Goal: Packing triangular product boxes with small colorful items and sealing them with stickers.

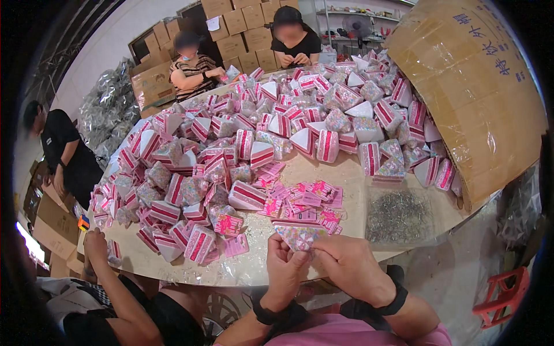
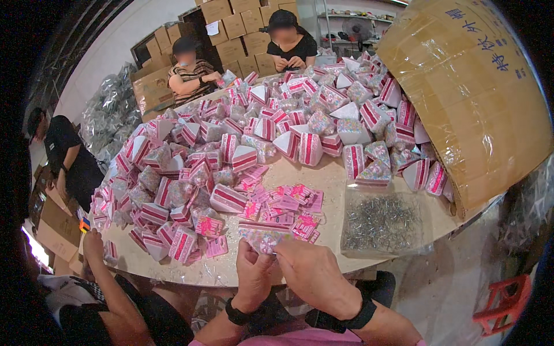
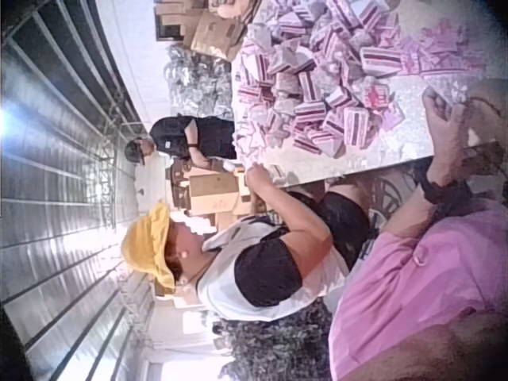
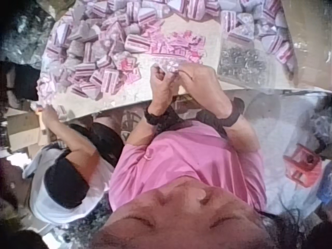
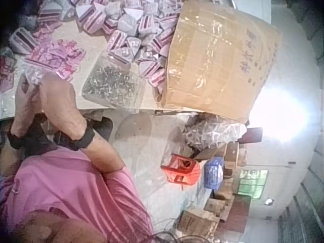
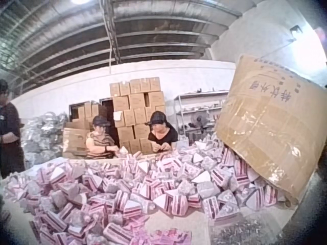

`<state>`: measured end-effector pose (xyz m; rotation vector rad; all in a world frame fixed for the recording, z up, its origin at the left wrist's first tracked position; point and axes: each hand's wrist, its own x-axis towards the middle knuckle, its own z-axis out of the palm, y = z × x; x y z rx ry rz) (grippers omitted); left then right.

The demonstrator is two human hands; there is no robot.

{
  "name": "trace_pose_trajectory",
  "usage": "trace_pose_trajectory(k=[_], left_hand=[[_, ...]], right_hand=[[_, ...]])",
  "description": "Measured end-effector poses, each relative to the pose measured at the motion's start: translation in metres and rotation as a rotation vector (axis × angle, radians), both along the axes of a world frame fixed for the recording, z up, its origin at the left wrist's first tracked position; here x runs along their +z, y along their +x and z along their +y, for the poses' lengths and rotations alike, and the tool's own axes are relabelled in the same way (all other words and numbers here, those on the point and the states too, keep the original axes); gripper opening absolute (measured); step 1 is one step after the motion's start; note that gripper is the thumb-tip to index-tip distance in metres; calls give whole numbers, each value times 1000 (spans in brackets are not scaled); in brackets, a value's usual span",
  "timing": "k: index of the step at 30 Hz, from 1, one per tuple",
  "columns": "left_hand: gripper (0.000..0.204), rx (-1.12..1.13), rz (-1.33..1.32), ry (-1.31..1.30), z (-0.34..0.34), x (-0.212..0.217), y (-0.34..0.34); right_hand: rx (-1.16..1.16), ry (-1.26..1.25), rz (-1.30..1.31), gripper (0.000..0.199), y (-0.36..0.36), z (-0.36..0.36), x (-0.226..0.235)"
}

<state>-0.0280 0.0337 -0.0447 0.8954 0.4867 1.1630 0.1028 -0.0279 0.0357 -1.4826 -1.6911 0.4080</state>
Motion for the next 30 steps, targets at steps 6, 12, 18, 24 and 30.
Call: trace_pose_trajectory(k=[6,12,18,24,30], left_hand=[[73,48,7,45,0,1,3],[75,52,27,16,1,0,4],[72,107,39,102,3,-3,5],[72,156,94,161,1,0,4],[75,253,185,327,3,-5,1]], right_hand=[[-4,-13,-26,16,2,0,1],[-6,-2,-46,16,4,0,-1],[-2,-14,-66,14,4,2,-2],[-14,-56,-134,15,4,1,1],[8,-52,-155,15,5,3,0]])
